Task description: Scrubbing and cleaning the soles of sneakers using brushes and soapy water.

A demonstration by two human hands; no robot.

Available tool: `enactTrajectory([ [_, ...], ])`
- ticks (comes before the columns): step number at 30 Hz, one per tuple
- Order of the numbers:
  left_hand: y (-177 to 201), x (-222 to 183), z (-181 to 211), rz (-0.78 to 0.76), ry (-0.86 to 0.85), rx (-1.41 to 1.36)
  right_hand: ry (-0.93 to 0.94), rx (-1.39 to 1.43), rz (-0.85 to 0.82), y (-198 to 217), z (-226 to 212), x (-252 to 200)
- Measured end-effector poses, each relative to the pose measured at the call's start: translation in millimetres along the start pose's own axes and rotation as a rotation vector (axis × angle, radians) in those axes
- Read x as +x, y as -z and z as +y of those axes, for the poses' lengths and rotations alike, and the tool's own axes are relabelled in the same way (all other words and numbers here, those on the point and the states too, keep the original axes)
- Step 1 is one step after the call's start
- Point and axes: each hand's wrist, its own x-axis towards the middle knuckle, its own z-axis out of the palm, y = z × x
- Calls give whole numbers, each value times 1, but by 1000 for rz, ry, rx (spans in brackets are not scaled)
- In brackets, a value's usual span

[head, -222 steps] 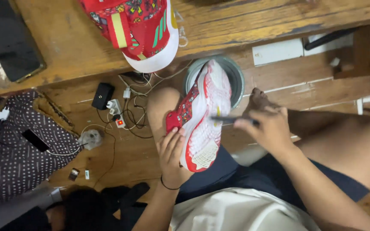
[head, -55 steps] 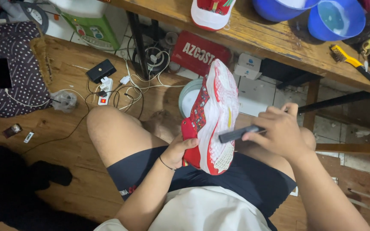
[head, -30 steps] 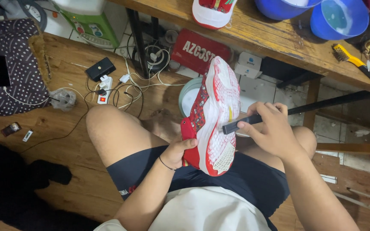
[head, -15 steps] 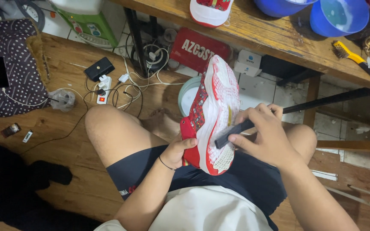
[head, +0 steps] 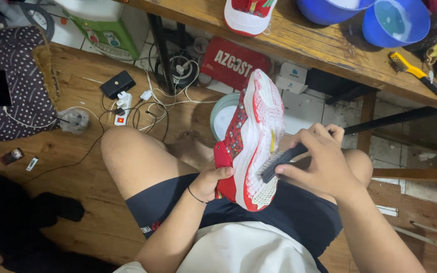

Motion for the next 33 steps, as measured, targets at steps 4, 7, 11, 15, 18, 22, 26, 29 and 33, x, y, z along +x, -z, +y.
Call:
enactTrajectory([
  [4, -11, -5, 6, -2, -1, 31, -27, -28, 11, -2, 20, -4],
  [7, -15, -5, 8, 0, -3, 26, -58, -56, 18, -1, 25, -4],
  [11, -15, -6, 8, 2, 2, 48, -57, -66, 29, -2, 27, -5],
  [15, 13, -6, -9, 21, 29, 20, -29, -70, 16, -1, 2, -6],
  [18, 9, -6, -6, 17, 37, 27, 13, -82, 10, -3, -6, -8],
  [22, 10, -10, -8, 19, 40, 19, -26, -52, 14, -1, 17, -2],
  [26, 9, -8, -7, 3, 34, 29, -15, -86, 59, -1, 24, 2],
  [29, 14, -8, -11, -7, 37, 4, 29, -85, 52, -4, 0, -1],
  [33, 8, -12, -8, -30, 36, -28, 50, -86, 52, -8, -8, -3],
])
